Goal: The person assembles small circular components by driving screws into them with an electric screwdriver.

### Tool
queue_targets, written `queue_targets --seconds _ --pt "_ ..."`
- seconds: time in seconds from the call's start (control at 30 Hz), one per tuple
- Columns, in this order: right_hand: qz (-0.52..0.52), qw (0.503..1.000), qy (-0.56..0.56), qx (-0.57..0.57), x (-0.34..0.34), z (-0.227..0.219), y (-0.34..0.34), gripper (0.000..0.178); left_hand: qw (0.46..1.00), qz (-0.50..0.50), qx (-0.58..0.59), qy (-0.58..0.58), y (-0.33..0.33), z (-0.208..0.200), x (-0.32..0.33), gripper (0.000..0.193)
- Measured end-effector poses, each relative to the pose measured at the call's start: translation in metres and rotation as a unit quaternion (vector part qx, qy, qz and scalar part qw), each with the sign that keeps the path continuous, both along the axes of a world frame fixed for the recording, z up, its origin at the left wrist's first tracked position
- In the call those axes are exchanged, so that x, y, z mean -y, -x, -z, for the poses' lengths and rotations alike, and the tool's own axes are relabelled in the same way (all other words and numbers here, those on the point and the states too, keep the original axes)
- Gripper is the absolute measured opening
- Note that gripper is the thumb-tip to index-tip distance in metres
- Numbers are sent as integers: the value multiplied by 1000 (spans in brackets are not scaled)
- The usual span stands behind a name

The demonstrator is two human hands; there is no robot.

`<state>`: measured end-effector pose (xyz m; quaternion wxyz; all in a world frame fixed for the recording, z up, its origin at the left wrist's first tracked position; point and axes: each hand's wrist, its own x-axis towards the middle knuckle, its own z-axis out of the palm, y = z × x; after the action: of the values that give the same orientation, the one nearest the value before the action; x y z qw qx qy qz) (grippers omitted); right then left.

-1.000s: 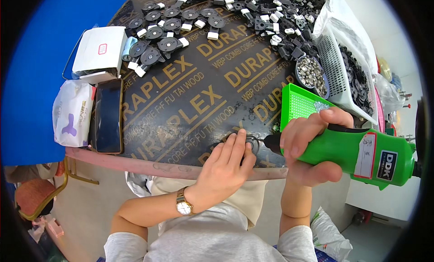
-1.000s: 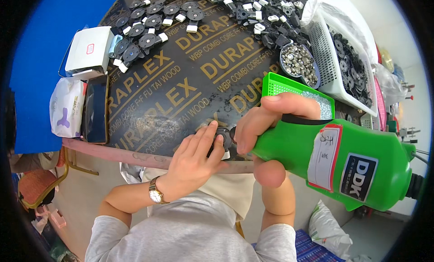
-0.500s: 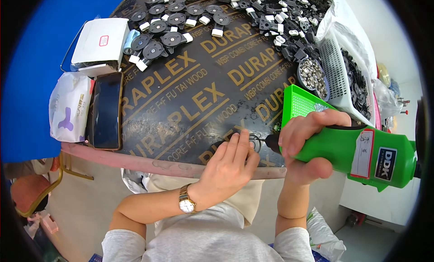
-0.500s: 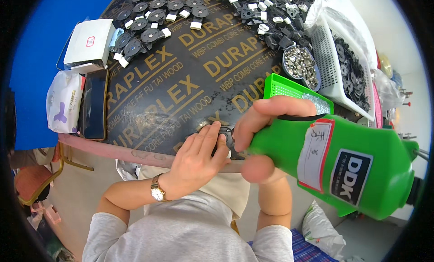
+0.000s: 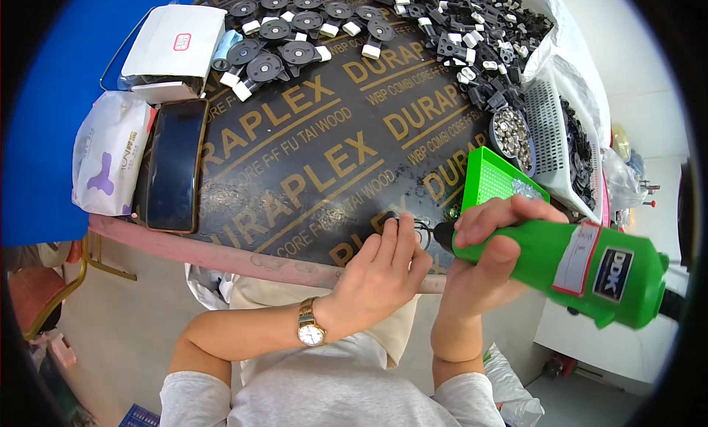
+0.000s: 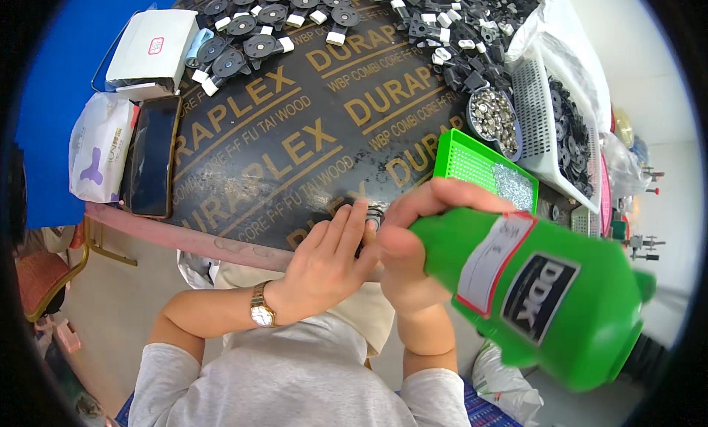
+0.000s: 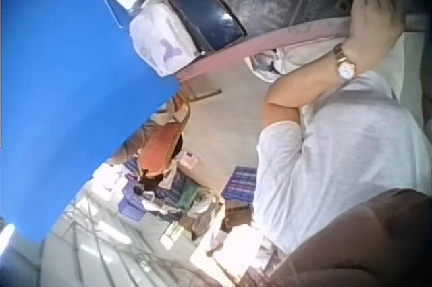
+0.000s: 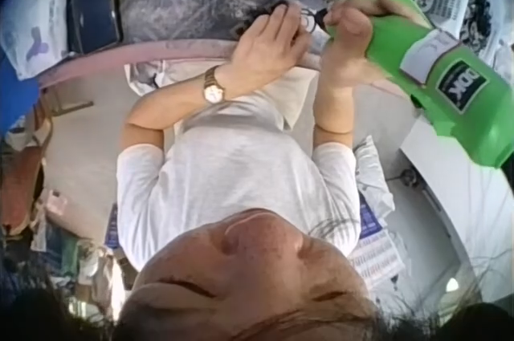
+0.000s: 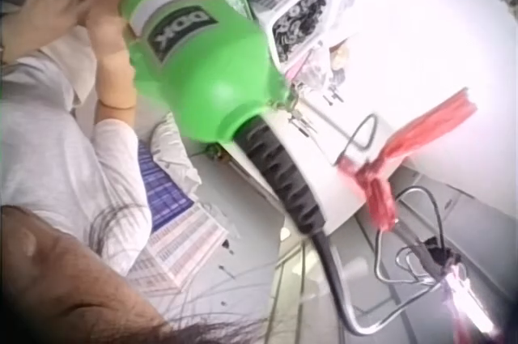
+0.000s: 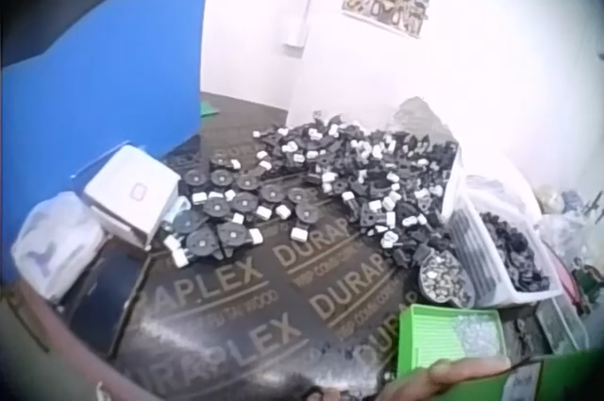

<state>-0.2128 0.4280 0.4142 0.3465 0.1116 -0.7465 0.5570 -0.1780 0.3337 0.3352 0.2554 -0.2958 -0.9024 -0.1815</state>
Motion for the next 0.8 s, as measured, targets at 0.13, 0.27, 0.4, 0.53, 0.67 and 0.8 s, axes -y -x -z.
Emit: queue_targets --seconds 0.13,0.27,0.4,0.53,0.67,0.8 --pt "-131 987 86 21 -21 -9 11 66 1000 4 1 -4 0 -4 -5 7" --pt "-258 952 150 -72 -66 -25 15 71 999 -4 -10 32 -2 -5 -7 7" --pt "-80 991 80 -73 -111 -25 35 62 997 -2 -17 77 -1 -10 -7 8" --pt "-104 988 95 -58 -128 -4 57 60 995 11 -12 99 0 -9 -8 9" --pt "-80 994 67 -39 -128 7 61 64 993 22 8 119 2 -11 -7 18" --pt "-99 990 82 -58 -127 10 65 61 991 36 33 128 2 -14 -7 27"
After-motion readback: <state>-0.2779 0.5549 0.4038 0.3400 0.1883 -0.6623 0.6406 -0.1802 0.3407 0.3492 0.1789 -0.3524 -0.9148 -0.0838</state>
